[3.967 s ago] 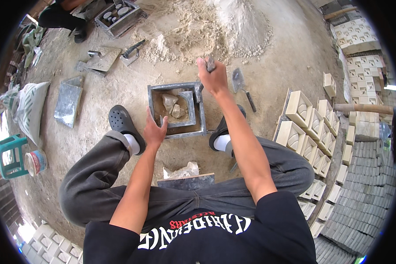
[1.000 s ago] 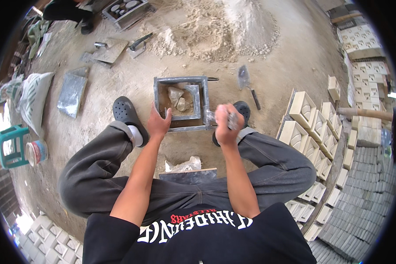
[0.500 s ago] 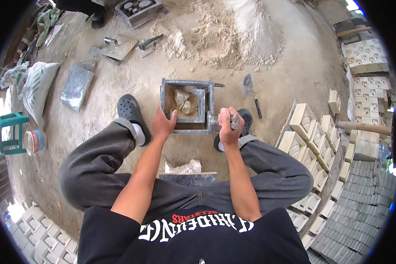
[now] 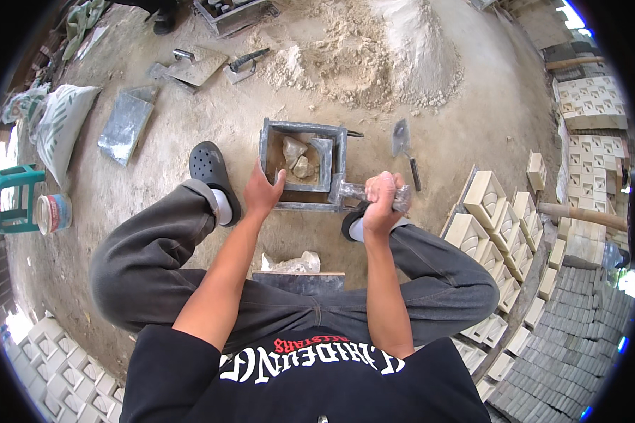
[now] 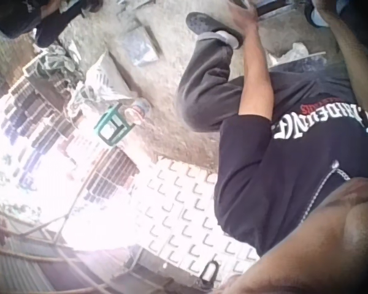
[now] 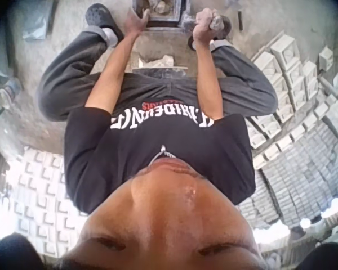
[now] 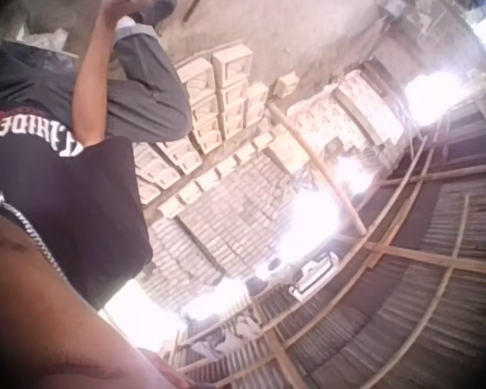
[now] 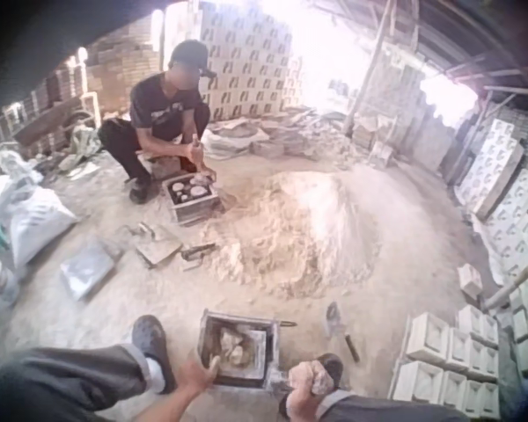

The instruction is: The person picks up stone fragments, places them into a metal mold on the floor, and uses a small trowel to add white powder into the mold before compacting it with a wooden block.

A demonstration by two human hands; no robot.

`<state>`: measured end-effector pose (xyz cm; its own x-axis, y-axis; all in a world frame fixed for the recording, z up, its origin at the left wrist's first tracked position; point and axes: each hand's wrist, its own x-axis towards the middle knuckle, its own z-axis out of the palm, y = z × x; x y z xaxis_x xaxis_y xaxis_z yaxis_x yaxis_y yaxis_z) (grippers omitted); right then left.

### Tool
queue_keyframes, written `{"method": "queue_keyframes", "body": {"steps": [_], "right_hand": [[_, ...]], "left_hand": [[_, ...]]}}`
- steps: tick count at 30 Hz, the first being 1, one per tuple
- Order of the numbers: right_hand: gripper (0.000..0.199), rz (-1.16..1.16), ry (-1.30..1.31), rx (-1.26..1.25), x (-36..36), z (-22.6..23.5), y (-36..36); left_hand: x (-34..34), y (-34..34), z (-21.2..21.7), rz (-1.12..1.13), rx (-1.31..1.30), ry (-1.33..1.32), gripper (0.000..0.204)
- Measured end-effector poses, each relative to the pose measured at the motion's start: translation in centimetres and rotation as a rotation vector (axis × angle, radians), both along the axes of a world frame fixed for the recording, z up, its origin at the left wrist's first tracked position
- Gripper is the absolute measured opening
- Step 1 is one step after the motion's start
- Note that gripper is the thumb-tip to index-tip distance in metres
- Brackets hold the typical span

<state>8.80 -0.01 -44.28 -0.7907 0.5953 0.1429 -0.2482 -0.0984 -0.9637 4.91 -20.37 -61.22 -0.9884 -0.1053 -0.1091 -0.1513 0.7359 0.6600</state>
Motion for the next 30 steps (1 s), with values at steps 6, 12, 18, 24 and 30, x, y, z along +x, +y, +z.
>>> {"method": "queue_keyframes", "body": {"steps": [6,12,18,24,30], "right_hand": [[0.033,0.081,-0.151,0.183,-1.4,-0.4,0.4],[0.031,0.127,-0.185,0.337,-0.6,-2.2,1.5],[0.030,0.161,-0.111,0.162,-0.1,0.0,-0.3],[0.038,0.226,-0.273,0.333,-1.5,-0.5,0.0],[0.039,0.108,-0.162,0.294,-1.5,-2.2,0.9]], "left_hand": [[0.0,0.2,0.9,-0.008,0.015,-0.058,0.068],[-0.2,0.9,0.5,-0.012,-0.014,-0.100,0.078],[0.0,-0.3,0.1,0.031,-0.022,-0.002,0.068],[0.0,0.1,0.0,0.030,-0.026,-0.019,0.069],[-0.2,1.0,1.2,0.006,0.036,-0.123,0.069]]}}
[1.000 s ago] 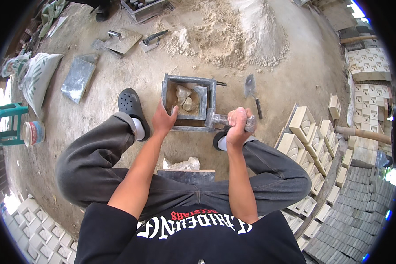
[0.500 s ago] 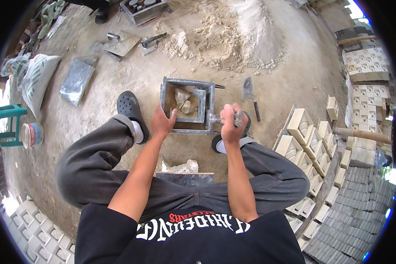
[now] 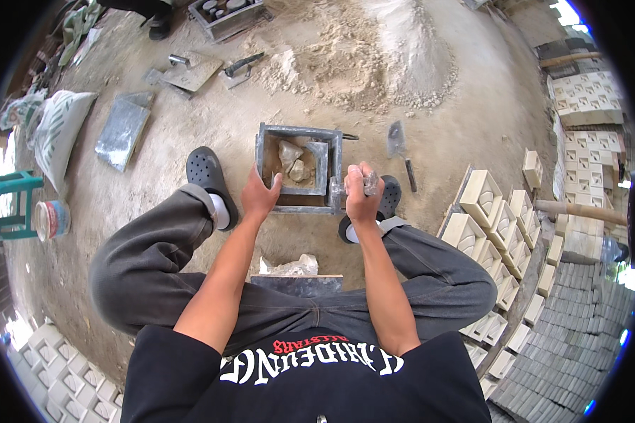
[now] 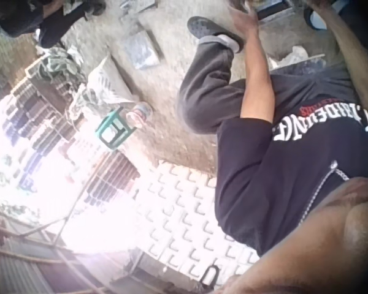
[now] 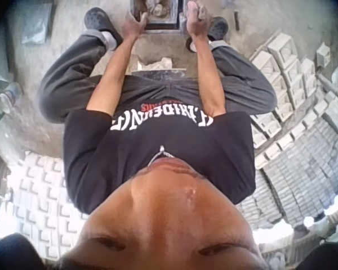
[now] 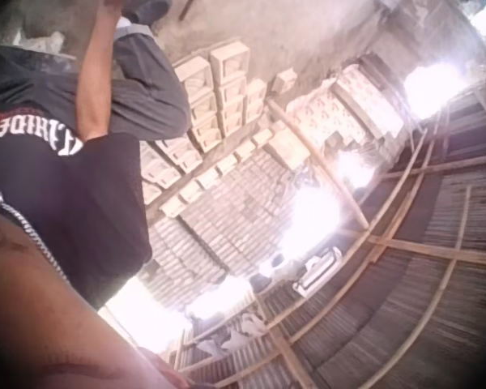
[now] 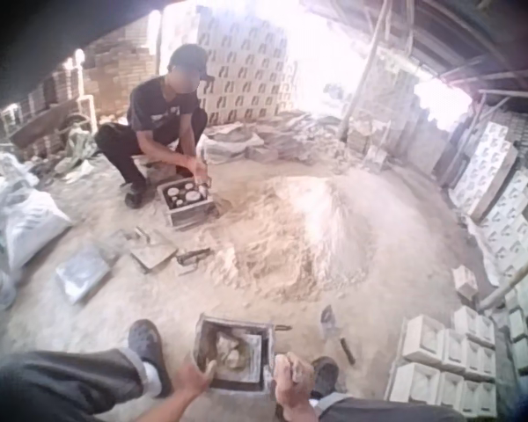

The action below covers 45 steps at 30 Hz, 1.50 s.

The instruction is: The person picks up stone fragments, places them into a metal mold on the floor, and uses a small trowel to add white powder into the mold before compacting it with a wooden block.

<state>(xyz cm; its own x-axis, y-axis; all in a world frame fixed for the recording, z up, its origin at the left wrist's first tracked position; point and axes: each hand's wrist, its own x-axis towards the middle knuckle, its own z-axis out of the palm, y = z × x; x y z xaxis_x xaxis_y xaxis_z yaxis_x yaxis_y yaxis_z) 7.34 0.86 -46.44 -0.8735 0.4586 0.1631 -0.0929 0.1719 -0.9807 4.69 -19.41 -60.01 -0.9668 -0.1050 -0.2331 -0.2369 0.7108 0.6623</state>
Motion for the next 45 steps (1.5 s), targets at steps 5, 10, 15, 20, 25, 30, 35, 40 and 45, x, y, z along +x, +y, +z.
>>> {"method": "queue_keyframes", "body": {"steps": [5,10,15,20,25,30,35,40,45], "right_hand": [[0.041,0.011,-0.076,0.016,-0.3,2.0,-0.3],[0.041,0.131,-0.143,0.166,-1.6,0.7,-1.1],[0.038,0.023,0.006,0.193,-0.9,2.1,-1.4],[0.037,0.106,-0.042,0.221,-2.1,-0.3,0.2],[0.036,-0.011,0.049,0.175,-1.8,0.5,0.5],[0.037,0.079,-0.035,0.143,-4.4,0.1,1.1],[0.037,0.032,0.065,0.213,-3.4,1.7,-0.3],[0.038,0.088,-0.037,0.087,-7.2,0.2,0.9],[0.039,0.031,0.092,0.146,-6.8,-1.0,0.4]], "left_hand": [[0.0,-0.5,-0.2,-0.003,-0.032,0.021,0.076],[0.0,-0.8,-0.3,-0.002,-0.024,0.035,0.075],[0.0,-1.4,-1.1,0.009,-0.039,0.058,0.075],[0.2,-0.9,-1.0,0.001,-0.025,0.044,0.075],[0.6,-0.6,-1.1,-0.003,-0.058,0.092,0.074],[0.3,-0.3,0.1,0.015,-0.018,0.016,0.071],[0.3,-0.9,-1.1,0.013,-0.056,0.068,0.075],[0.4,-0.6,-0.3,0.023,-0.026,-0.021,0.076],[0.2,-0.8,-1.2,0.010,-0.035,0.064,0.075]]}}
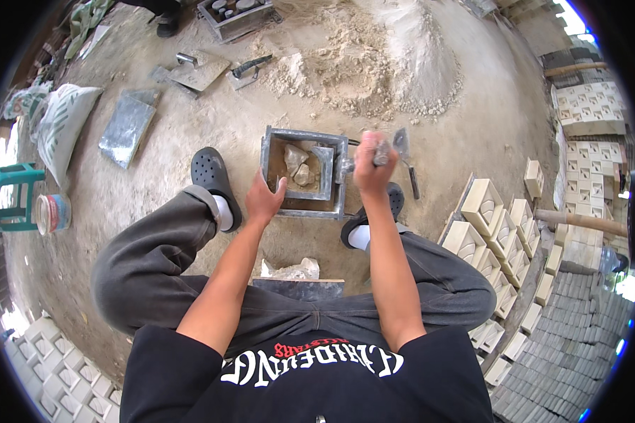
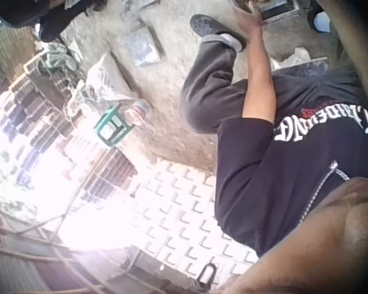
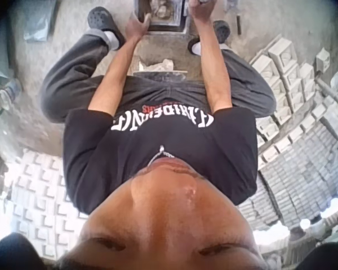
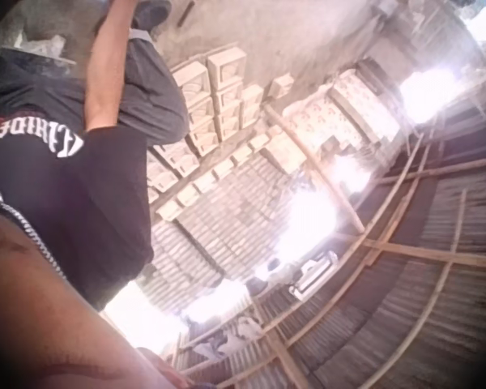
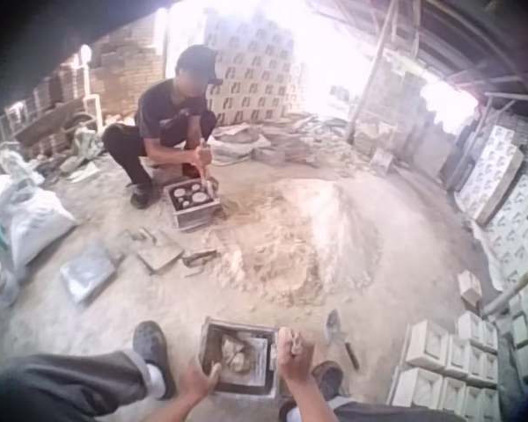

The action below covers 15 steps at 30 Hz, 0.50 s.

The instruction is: The person picks up stone fragments, places them into a metal mold on the floor, and uses a small trowel to add white powder into the mold before compacting it with a wooden block.

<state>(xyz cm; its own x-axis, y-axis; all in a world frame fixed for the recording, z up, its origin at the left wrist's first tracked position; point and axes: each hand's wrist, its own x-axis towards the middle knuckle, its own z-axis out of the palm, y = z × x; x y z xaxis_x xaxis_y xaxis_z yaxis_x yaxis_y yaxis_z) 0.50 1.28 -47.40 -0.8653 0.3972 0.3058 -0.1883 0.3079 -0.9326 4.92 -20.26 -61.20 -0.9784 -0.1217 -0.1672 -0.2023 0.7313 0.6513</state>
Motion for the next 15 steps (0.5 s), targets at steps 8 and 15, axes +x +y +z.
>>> {"method": "queue_keyframes", "body": {"steps": [8,15], "right_hand": [[0.041,0.057,-0.045,0.135,-1.9,2.0,-0.6],[0.040,0.072,-0.116,-0.119,-1.2,2.5,0.4]], "left_hand": [[0.0,0.0,-0.2,0.012,-0.020,-0.003,0.071],[0.1,-0.4,0.0,0.011,-0.003,-0.004,0.074]]}}
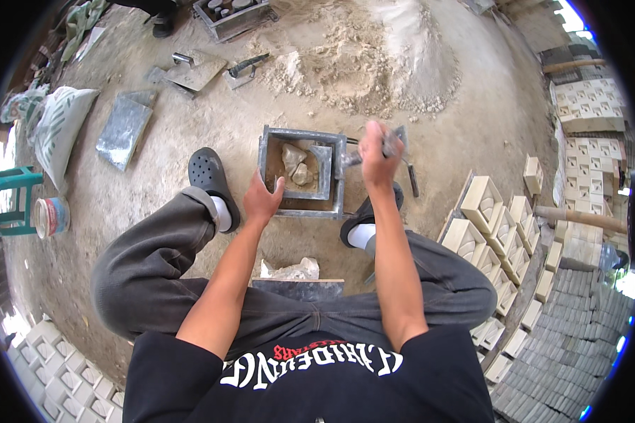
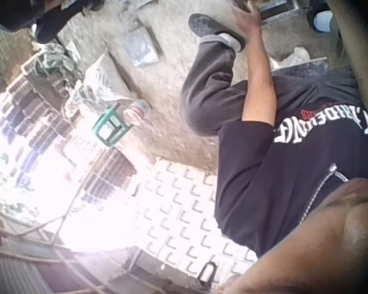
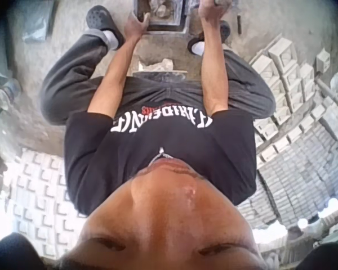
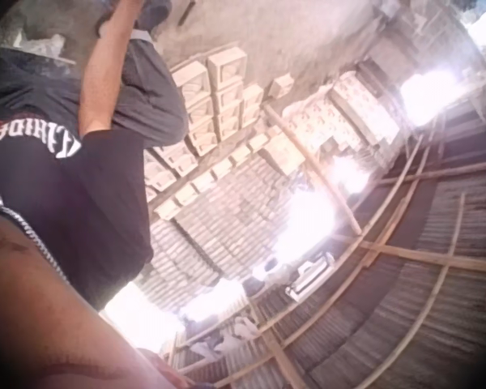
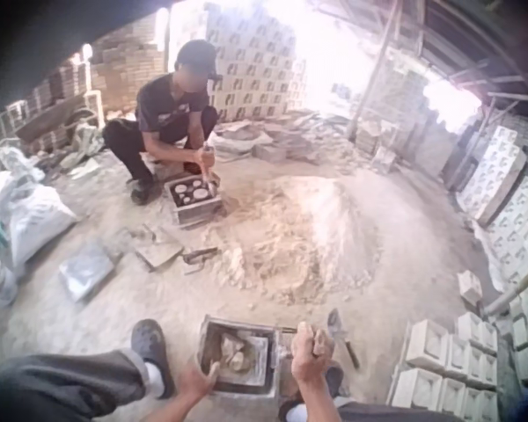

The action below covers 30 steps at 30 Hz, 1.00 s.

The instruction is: The person picks up stone fragments, places them into a metal mold on the floor, and uses a small trowel to add white powder into the mold before compacting it with a wooden block.

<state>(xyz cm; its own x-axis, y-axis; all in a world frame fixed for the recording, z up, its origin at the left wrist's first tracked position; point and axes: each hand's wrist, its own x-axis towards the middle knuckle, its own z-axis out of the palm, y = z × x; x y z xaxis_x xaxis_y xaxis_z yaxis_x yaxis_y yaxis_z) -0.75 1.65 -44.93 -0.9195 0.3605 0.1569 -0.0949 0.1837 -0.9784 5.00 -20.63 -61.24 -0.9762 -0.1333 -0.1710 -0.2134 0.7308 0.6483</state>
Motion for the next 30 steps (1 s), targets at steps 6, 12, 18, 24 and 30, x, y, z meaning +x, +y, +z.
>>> {"method": "queue_keyframes", "body": {"steps": [6,12,18,24,30], "right_hand": [[0.038,0.029,-0.037,0.096,2.2,-2.4,1.8],[0.040,-0.025,0.035,0.146,5.1,-0.3,-1.1],[0.038,0.088,0.033,0.238,6.0,2.5,-2.6],[0.035,0.007,0.001,0.146,7.7,-1.3,-1.0],[0.036,0.085,0.012,0.160,9.5,-1.4,-0.2]], "left_hand": [[0.0,1.1,0.0,-0.029,-0.006,-0.027,0.073],[-0.1,0.6,0.2,-0.013,-0.026,0.003,0.072],[-0.1,-0.4,-0.5,0.003,-0.032,-0.012,0.074],[-0.1,0.8,0.0,-0.012,-0.073,-0.017,0.076],[-0.1,1.1,0.3,-0.017,-0.005,-0.028,0.073]]}}
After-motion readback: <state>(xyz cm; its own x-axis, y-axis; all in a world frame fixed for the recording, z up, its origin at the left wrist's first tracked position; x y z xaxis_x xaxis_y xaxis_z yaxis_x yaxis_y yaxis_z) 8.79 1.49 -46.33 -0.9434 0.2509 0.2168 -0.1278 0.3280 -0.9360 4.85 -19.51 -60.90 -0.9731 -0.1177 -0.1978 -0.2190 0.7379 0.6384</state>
